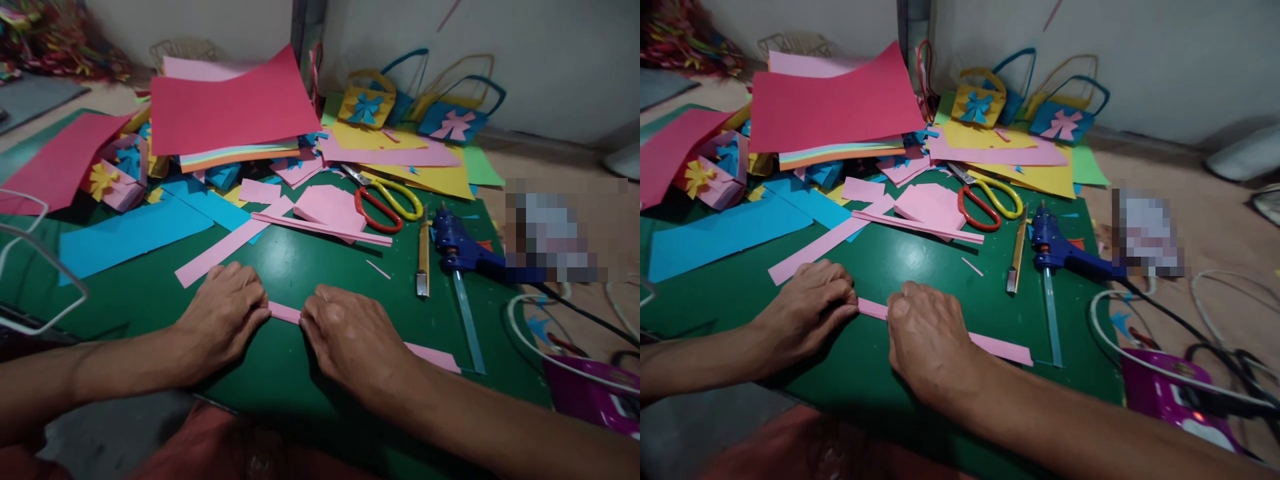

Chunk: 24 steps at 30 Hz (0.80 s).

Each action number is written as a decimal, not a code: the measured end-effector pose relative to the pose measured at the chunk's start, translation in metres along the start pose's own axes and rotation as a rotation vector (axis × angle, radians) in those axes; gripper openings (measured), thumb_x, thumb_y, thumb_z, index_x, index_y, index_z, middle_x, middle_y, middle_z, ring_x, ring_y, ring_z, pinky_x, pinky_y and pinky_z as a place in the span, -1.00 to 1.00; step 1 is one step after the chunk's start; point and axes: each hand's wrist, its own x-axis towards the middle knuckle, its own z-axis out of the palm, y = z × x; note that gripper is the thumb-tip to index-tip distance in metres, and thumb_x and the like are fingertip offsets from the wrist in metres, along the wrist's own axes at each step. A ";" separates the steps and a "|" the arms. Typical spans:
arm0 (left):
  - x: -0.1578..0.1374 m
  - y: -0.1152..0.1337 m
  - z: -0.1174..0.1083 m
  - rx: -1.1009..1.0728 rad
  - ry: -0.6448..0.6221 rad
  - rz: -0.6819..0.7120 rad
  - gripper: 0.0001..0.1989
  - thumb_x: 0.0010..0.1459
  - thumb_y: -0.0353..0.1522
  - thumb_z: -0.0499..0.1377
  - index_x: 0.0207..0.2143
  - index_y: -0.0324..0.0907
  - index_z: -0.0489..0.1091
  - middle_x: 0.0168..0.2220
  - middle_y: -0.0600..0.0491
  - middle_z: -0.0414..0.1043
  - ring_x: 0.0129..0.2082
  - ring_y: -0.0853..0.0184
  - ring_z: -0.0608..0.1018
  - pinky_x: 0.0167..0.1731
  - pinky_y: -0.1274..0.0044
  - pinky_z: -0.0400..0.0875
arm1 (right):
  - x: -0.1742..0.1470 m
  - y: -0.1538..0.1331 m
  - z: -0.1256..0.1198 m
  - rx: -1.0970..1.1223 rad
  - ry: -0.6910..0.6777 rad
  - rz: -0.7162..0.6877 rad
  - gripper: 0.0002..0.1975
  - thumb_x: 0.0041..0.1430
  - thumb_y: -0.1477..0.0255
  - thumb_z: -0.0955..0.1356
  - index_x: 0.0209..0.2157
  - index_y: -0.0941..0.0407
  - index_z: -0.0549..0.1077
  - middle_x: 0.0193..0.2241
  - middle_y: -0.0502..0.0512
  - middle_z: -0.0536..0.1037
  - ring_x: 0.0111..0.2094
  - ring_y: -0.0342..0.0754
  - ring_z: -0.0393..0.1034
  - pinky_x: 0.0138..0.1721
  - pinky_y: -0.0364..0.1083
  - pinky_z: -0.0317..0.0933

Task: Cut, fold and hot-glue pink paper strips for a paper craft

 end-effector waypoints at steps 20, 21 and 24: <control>0.005 0.002 0.002 -0.088 0.077 -0.016 -0.83 0.22 -0.42 0.03 -0.20 -0.12 0.40 -0.36 0.06 0.32 -0.32 0.31 0.34 -0.30 0.41 0.13 | 0.000 0.006 0.001 0.168 0.055 0.019 -0.90 0.11 0.58 0.29 -0.34 0.11 0.37 -0.44 -0.02 0.45 -0.47 -0.15 0.22 -0.48 -0.12 -0.15; 0.005 0.001 0.003 -0.078 0.089 -0.002 -0.78 0.21 -0.43 0.03 -0.16 -0.09 0.41 -0.36 0.06 0.31 -0.32 0.31 0.33 -0.30 0.42 0.12 | -0.001 0.006 0.000 0.187 0.050 0.031 -0.90 0.10 0.58 0.30 -0.33 0.11 0.37 -0.43 -0.02 0.46 -0.45 -0.15 0.23 -0.48 -0.13 -0.14; 0.004 -0.001 0.004 -0.050 0.083 0.054 -0.69 0.19 -0.49 0.03 -0.14 0.02 0.46 -0.39 0.07 0.25 -0.34 0.33 0.32 -0.33 0.43 0.09 | -0.003 0.007 -0.003 0.199 0.035 0.075 -0.92 0.08 0.58 0.32 -0.37 0.12 0.38 -0.43 -0.02 0.47 -0.45 -0.15 0.24 -0.47 -0.14 -0.13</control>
